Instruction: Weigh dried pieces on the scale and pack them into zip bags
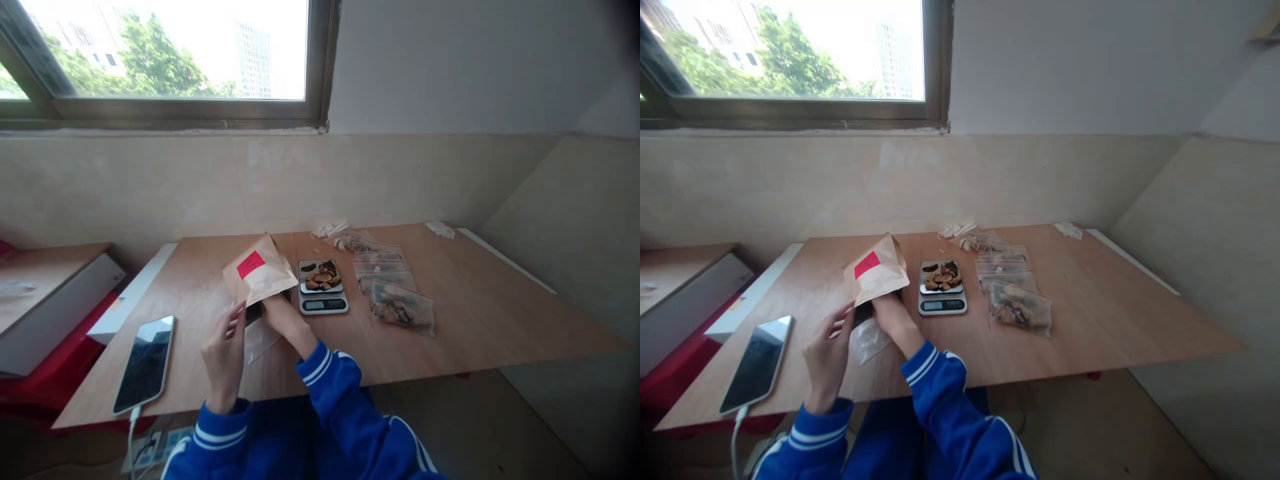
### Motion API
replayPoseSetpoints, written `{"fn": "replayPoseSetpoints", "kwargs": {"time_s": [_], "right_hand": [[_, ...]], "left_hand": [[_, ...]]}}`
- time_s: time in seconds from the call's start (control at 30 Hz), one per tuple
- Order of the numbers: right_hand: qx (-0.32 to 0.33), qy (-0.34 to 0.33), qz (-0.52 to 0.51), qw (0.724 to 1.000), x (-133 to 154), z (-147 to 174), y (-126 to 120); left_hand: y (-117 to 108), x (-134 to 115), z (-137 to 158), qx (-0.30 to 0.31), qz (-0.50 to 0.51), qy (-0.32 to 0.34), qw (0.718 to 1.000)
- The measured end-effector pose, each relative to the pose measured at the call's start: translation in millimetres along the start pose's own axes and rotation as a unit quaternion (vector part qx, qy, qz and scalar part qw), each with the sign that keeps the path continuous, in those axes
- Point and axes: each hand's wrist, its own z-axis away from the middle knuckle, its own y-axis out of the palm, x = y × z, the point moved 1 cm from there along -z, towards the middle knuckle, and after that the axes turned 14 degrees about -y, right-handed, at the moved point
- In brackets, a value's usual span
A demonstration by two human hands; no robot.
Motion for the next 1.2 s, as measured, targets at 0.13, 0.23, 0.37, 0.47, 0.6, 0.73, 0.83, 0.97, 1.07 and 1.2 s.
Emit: {"fn": "replayPoseSetpoints", "kwargs": {"time_s": [0.13,0.23,0.37,0.47,0.6,0.73,0.83,0.97,1.07,1.2], "right_hand": [[0.051,0.015,0.038,0.998,3.9,15.6,-4.2],[0.071,0.031,0.067,0.995,6.2,22.1,-5.6],[0.01,0.014,0.068,0.998,7.2,28.9,-8.0],[-0.038,-0.002,0.043,0.998,7.2,32.2,-8.9],[-0.096,-0.027,-0.005,0.995,7.0,35.4,-10.1],[-0.157,-0.056,-0.066,0.984,9.0,41.0,-15.2],[-0.191,-0.062,-0.111,0.973,11.9,46.3,-21.9],[-0.233,-0.038,-0.162,0.958,11.8,52.5,-29.4],[-0.267,-0.014,-0.217,0.939,6.0,57.7,-32.7],[-0.319,0.025,-0.251,0.914,-16.3,68.9,-42.7]], "left_hand": [[1.2,-2.1,-2.4,-0.004,-0.012,0.011,1.0],[1.1,-3.6,-4.1,-0.005,-0.022,0.01,1.0],[-0.6,-6.9,-5.9,-0.007,-0.024,0.01,1.0],[-2.2,-10.4,-6.7,-0.009,-0.027,0.013,1.0],[-3.1,-14.7,-8.0,-0.005,-0.032,0.011,0.999],[-3.6,-16.9,-9.7,-0.003,-0.036,0.006,0.999],[-4.2,-17.9,-11.0,-0.002,-0.036,0.005,0.999],[-4.0,-20.2,-13.6,-0.004,-0.039,0.005,0.999],[-3.0,-22.5,-17.0,-0.007,-0.046,0.003,0.999],[-4.3,-24.7,-23.5,-0.012,-0.055,-0.004,0.998]]}}
